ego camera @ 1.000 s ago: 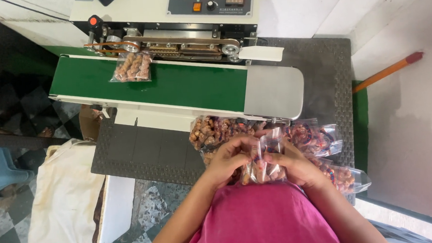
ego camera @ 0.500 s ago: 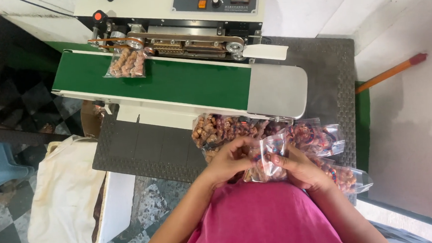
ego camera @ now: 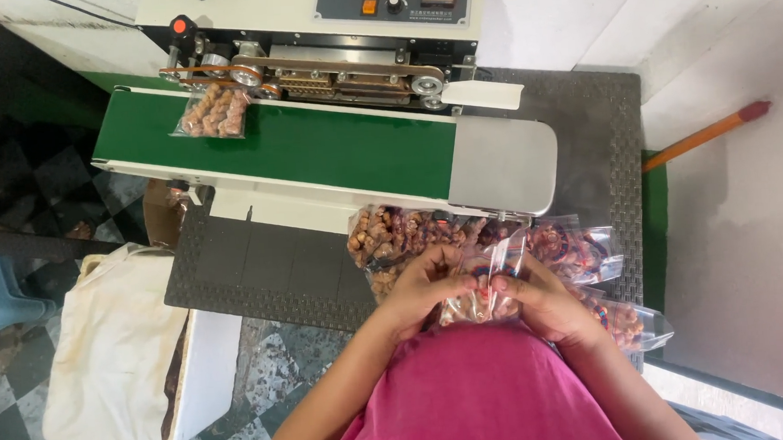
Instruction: Feeding small plastic bags filled with snacks into a continuous band sealer machine to seal them.
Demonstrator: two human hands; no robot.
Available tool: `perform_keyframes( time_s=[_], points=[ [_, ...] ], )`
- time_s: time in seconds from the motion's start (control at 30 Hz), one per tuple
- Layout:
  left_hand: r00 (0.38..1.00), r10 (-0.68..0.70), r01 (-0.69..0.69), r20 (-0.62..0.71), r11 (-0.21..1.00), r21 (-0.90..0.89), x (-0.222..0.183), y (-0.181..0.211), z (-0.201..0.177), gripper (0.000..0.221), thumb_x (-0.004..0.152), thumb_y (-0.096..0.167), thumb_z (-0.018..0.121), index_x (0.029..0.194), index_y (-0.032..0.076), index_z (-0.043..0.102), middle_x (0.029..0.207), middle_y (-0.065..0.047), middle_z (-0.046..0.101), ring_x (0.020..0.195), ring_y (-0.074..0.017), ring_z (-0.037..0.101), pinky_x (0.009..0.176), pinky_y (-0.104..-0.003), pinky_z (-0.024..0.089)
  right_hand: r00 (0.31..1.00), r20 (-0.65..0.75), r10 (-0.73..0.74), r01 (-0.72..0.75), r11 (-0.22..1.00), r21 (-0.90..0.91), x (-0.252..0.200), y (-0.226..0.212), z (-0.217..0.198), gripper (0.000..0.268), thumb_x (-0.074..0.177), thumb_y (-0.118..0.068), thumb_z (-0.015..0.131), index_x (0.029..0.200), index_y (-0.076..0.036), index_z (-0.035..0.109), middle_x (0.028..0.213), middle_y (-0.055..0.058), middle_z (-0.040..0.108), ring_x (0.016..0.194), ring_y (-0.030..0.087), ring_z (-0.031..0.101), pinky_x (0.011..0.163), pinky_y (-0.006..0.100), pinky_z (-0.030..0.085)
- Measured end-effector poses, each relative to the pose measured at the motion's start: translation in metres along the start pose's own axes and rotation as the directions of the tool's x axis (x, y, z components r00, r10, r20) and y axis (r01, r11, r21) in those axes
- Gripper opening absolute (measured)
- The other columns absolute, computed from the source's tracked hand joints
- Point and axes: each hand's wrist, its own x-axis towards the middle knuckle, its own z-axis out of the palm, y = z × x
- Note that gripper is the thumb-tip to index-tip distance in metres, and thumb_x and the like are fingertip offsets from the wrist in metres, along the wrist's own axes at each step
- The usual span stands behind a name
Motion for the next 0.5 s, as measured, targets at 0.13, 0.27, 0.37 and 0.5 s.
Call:
perform_keyframes(
  time_s=[0.13,0.27,0.37,0.5],
  points=[
    [0.999,-0.021,0.022,0.036,0.999,-0.043,-0.004,0.015,0.01,0.047,0.076,0.016,0.096,0.112,0.002,0.069,0.083,-0.002,0.052,0.072,-0.0111,0.059,0.057,-0.018,0.051,0.999,-0.022,-0.042,0.042,0.998,0.042,-0.001,-0.027,0.031,0.042,0.08,-0.01,0.087,0.114,0.002,0.065,0.08,0.015,0.065,0.066,0.024,0.069,0.051,0.036,0.058],
    [0.998,-0.052,0.053,0.025,0.998,-0.037,0.002,0.008,0.011,0.054,0.072,0.018,0.099,0.11,-0.001,0.065,0.075,-0.005,0.052,0.052,-0.0106,0.058,0.039,-0.019,0.05,0.997,-0.073,0.02,-0.018,0.999,0.028,0.007,-0.026,0.029,0.033,0.076,-0.007,0.084,0.103,0.003,0.067,0.071,0.015,0.066,0.056,0.025,0.072,0.044,0.036,0.061],
    [0.998,-0.063,0.065,0.022,0.996,-0.058,0.003,-0.002,0.01,0.051,0.076,0.018,0.097,0.109,-0.003,0.065,0.072,-0.007,0.049,0.043,-0.011,0.054,0.033,-0.02,0.046,0.991,-0.124,0.057,-0.05,0.997,0.059,0.013,-0.017,0.019,0.032,0.075,-0.005,0.079,0.104,0.003,0.066,0.07,0.016,0.065,0.056,0.028,0.073,0.044,0.042,0.062],
    [0.99,-0.134,0.133,0.039,0.99,0.043,0.0,-0.018,0.003,0.064,0.075,0.026,0.099,0.123,-0.002,0.066,0.098,-0.015,0.059,0.086,-0.0224,0.066,0.066,-0.027,0.058,0.982,-0.178,0.064,-0.051,0.996,0.076,0.026,0.029,-0.033,0.046,0.069,0.005,0.068,0.115,0.003,0.067,0.082,0.015,0.062,0.067,0.031,0.072,0.052,0.042,0.062]
  ],
)
